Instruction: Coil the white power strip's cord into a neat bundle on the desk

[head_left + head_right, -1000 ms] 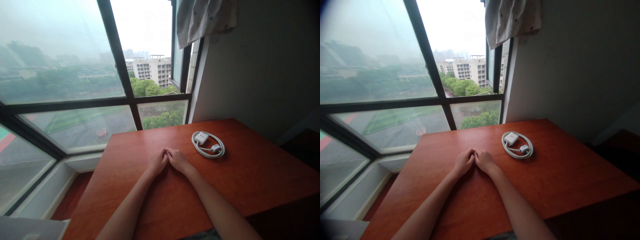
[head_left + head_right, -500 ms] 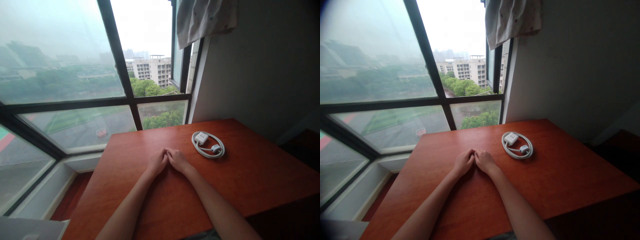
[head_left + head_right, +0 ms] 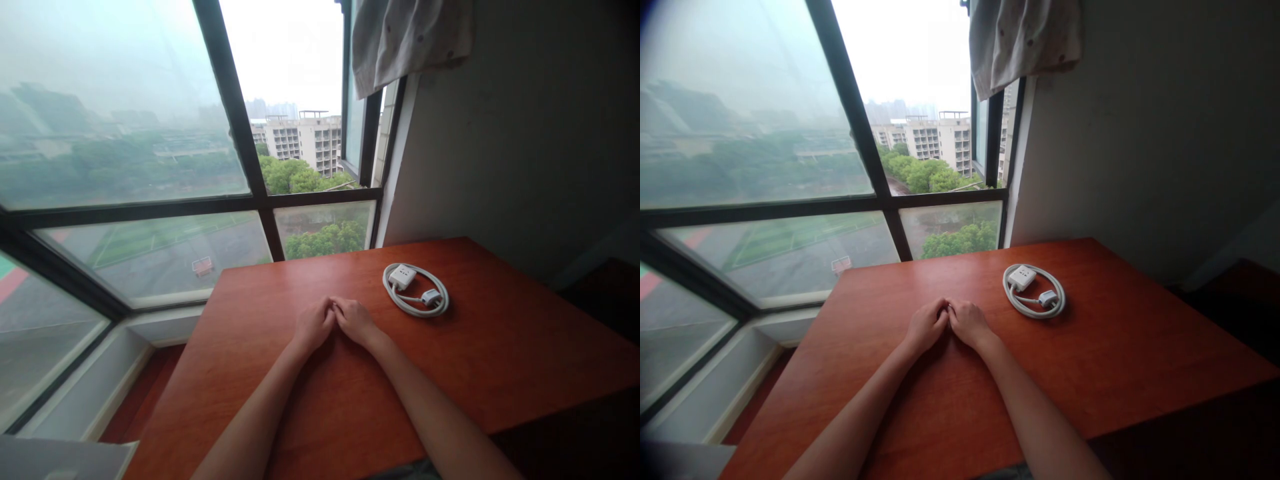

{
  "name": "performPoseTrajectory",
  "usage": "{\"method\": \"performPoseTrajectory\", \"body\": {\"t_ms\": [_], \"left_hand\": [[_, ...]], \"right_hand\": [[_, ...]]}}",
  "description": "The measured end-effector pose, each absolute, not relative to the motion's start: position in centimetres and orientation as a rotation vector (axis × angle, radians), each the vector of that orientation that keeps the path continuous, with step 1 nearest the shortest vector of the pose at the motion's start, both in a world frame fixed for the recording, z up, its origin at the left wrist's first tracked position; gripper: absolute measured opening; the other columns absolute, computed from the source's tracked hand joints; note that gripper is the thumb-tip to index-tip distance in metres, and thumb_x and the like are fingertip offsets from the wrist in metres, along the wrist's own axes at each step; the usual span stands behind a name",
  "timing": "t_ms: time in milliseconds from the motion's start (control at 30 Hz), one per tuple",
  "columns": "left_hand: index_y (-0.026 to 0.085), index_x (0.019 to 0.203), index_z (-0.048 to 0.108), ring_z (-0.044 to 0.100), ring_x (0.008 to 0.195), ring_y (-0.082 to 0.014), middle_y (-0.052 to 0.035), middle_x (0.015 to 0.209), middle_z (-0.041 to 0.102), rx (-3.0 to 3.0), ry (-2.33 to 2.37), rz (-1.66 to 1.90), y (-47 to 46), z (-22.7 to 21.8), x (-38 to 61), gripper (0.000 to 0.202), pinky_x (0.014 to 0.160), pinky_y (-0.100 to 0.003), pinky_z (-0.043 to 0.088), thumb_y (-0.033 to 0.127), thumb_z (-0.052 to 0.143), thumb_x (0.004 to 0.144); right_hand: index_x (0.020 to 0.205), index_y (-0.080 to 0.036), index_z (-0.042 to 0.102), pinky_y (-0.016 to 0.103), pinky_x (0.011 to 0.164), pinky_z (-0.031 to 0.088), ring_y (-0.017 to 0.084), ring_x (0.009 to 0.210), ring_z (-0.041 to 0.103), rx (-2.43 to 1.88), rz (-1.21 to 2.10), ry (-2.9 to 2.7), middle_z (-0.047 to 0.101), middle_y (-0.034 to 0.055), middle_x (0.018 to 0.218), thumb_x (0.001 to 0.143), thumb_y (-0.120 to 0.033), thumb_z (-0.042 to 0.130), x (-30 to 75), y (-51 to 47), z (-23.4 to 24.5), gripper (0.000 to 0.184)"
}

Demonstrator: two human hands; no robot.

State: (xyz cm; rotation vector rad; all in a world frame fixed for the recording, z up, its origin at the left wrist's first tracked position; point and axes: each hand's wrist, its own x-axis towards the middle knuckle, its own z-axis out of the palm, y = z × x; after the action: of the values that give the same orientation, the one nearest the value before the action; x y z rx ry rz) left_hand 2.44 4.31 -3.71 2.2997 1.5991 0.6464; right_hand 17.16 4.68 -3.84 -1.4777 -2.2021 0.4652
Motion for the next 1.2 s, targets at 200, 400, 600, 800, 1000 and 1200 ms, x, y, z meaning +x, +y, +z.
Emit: {"method": "performPoseTrajectory", "body": {"t_ms": [200, 400, 600, 800, 1000, 1200], "left_hand": [[0.02, 0.093, 0.06, 0.061, 0.081, -0.0182, -0.005, 0.091, 0.068, 2.291, 1.602, 0.634, 4.33, -3.67, 2.45, 0.019, 0.069, -0.026, 0.039, 0.022, 0.041, 0.09], [0.02, 0.094, 0.061, 0.061, 0.081, -0.0181, -0.005, 0.091, 0.068, 2.274, 1.59, 0.647, 4.32, -3.66, 2.49, 0.02, 0.07, -0.026, 0.039, 0.022, 0.041, 0.09], [0.02, 0.093, 0.061, 0.061, 0.081, -0.0184, -0.0052, 0.091, 0.068, 2.278, 1.589, 0.653, 4.33, -3.76, 2.46, 0.02, 0.069, -0.026, 0.039, 0.021, 0.041, 0.089], [0.02, 0.093, 0.06, 0.061, 0.079, -0.0181, -0.005, 0.089, 0.068, 2.287, 1.593, 0.661, 4.33, -3.78, 2.43, 0.019, 0.068, -0.026, 0.038, 0.022, 0.041, 0.089], [0.02, 0.093, 0.061, 0.061, 0.08, -0.0178, -0.005, 0.09, 0.068, 2.277, 1.593, 0.645, 4.34, -3.65, 2.47, 0.02, 0.069, -0.026, 0.039, 0.021, 0.041, 0.089], [0.02, 0.092, 0.06, 0.061, 0.079, -0.0181, -0.005, 0.089, 0.068, 2.291, 1.595, 0.657, 4.34, -3.69, 2.5, 0.019, 0.068, -0.026, 0.038, 0.021, 0.042, 0.088]], "right_hand": [[0.103, -0.021, 0.063, 0.025, 0.074, 0.041, 0.018, 0.088, 0.066, -1.467, 0.445, -2.209, 0.072, 0.0068, 0.1, 0.097, -0.025, 0.036, 17.14, 4.73, -4.02, 0.027], [0.104, -0.021, 0.063, 0.024, 0.073, 0.04, 0.018, 0.087, 0.065, -1.467, 0.436, -2.213, 0.072, 0.0069, 0.098, 0.097, -0.024, 0.036, 17.11, 4.69, -3.99, 0.028], [0.104, -0.021, 0.063, 0.024, 0.074, 0.04, 0.018, 0.088, 0.065, -1.474, 0.441, -2.215, 0.072, 0.0069, 0.099, 0.097, -0.025, 0.036, 17.14, 4.72, -3.89, 0.029], [0.105, -0.022, 0.063, 0.025, 0.075, 0.04, 0.018, 0.089, 0.065, -1.468, 0.455, -2.214, 0.072, 0.0066, 0.1, 0.097, -0.025, 0.036, 17.14, 4.69, -3.92, 0.029], [0.105, -0.021, 0.063, 0.025, 0.074, 0.04, 0.018, 0.088, 0.065, -1.467, 0.437, -2.211, 0.072, 0.0067, 0.1, 0.096, -0.024, 0.036, 17.11, 4.78, -4.1, 0.029], [0.105, -0.022, 0.063, 0.025, 0.073, 0.04, 0.018, 0.088, 0.065, -1.467, 0.439, -2.214, 0.072, 0.0064, 0.1, 0.096, -0.024, 0.036, 17.15, 4.72, -4.05, 0.028]]}}
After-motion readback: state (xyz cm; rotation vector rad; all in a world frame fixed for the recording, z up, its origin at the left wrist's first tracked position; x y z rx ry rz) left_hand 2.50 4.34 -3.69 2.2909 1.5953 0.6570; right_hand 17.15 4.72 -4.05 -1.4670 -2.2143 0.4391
